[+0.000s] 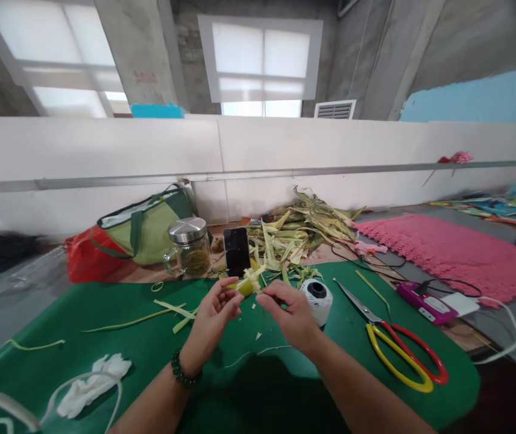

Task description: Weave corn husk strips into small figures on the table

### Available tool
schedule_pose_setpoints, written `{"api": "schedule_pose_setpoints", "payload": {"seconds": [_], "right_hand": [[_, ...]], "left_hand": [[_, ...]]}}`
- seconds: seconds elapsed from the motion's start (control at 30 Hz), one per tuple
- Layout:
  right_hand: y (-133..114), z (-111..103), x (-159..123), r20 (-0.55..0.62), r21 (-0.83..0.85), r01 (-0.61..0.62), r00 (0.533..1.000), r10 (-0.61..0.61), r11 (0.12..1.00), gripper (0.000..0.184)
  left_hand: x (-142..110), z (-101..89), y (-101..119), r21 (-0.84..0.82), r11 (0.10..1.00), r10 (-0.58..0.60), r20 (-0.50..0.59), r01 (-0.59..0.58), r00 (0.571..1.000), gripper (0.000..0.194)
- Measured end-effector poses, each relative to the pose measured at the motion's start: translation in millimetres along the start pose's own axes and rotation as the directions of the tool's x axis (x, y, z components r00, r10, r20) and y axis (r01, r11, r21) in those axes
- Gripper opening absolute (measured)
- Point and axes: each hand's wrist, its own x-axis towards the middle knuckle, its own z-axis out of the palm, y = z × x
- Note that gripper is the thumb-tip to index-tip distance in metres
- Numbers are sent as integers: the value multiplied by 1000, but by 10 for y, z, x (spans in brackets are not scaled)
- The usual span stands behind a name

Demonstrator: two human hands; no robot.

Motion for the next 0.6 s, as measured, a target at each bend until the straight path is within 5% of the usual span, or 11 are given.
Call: {"api": "schedule_pose_setpoints", "payload": {"seconds": [0.13,0.23,0.3,0.37,0.43,0.6], "right_hand": [[-235,-590,31,-232,-248,65,965,-124,967,23],[-92,-1072,167,-339,-476,-173,941,2,862,24],[145,-1287,268,-327,-638,-382,921,214,668,22],[400,-1382,332,-269,-770,-453,869,415,449,23],[598,-1390,351,-257,-818,-475,806,532,325,22],[791,-1356,331,-259,-808,-518,740,621,280,25]], "left_hand": [[38,-9,-62,141,988,53,29,-57,998,40],[57,-17,-92,235,967,86,54,-97,995,33],[67,-27,-94,307,943,112,73,-129,991,29],[75,-38,-85,383,909,132,102,-162,986,25],[76,-48,-70,449,871,148,144,-198,978,22],[59,-59,-68,536,802,151,249,-266,957,23]]}}
